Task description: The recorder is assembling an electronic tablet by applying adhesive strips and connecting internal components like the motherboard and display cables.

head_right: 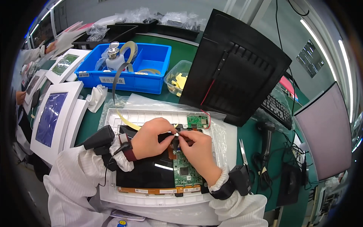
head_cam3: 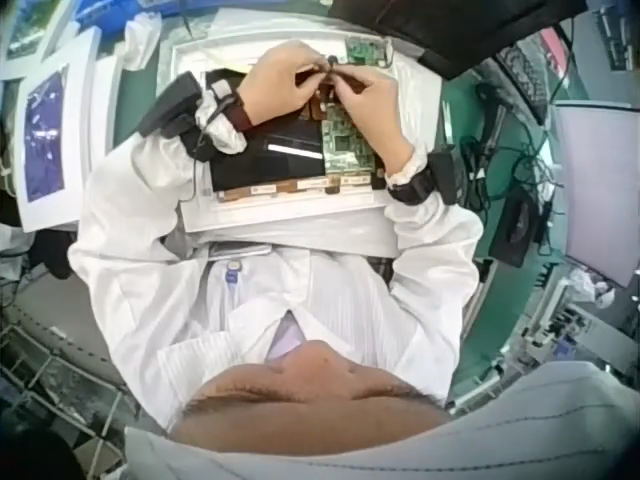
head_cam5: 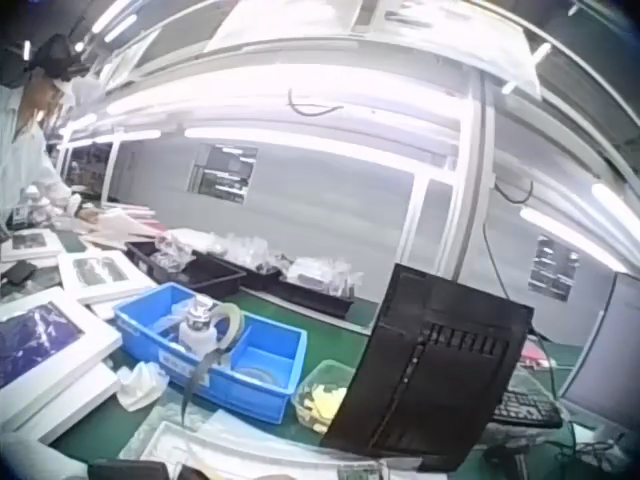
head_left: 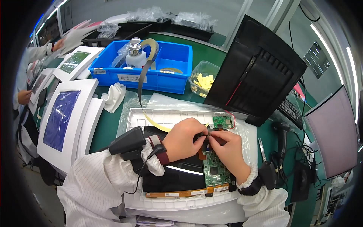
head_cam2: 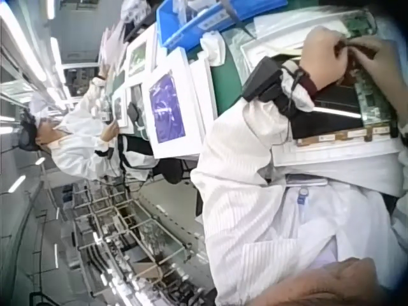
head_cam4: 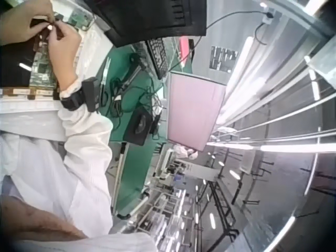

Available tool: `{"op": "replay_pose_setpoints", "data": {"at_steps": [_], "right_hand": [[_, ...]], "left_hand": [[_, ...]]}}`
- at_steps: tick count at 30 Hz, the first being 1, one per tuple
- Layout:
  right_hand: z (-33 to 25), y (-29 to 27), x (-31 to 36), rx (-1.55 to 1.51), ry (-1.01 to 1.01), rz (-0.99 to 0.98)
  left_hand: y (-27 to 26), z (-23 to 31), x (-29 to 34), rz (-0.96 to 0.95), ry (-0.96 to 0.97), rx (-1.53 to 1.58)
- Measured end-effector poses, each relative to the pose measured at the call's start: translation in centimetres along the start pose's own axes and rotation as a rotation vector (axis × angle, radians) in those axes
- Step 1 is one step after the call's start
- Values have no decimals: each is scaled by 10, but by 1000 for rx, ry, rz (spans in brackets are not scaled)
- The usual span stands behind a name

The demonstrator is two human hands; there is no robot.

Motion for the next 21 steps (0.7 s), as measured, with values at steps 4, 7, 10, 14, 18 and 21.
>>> {"op": "replay_pose_setpoints", "data": {"at_steps": [4, 7, 10, 14, 18, 21], "right_hand": [[8, 0, 2, -136, 162, 17], [8, 1, 2, -208, 236, 5], [5, 0, 2, -198, 278, -3], [4, 1, 3, -225, 279, -23], [2, 1, 3, -204, 262, -23], [2, 2, 2, -181, 220, -38]], "left_hand": [[2, -4, 1, 16, -17, -1], [-1, -1, 2, 62, 26, -22], [0, 1, 2, 100, 29, -27], [3, 1, 3, 114, 16, -21], [4, 4, 4, 140, 32, -30], [4, 7, 5, 89, -2, -69]]}}
Point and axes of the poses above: each hand's wrist, its own x-axis away from the middle knuckle, its own y-axis out of the palm, z = x × y, the point moved 4 cm from there along -x, towards the middle knuckle, and after that the axes turned 12 degrees about -x, right-handed, at the moved point
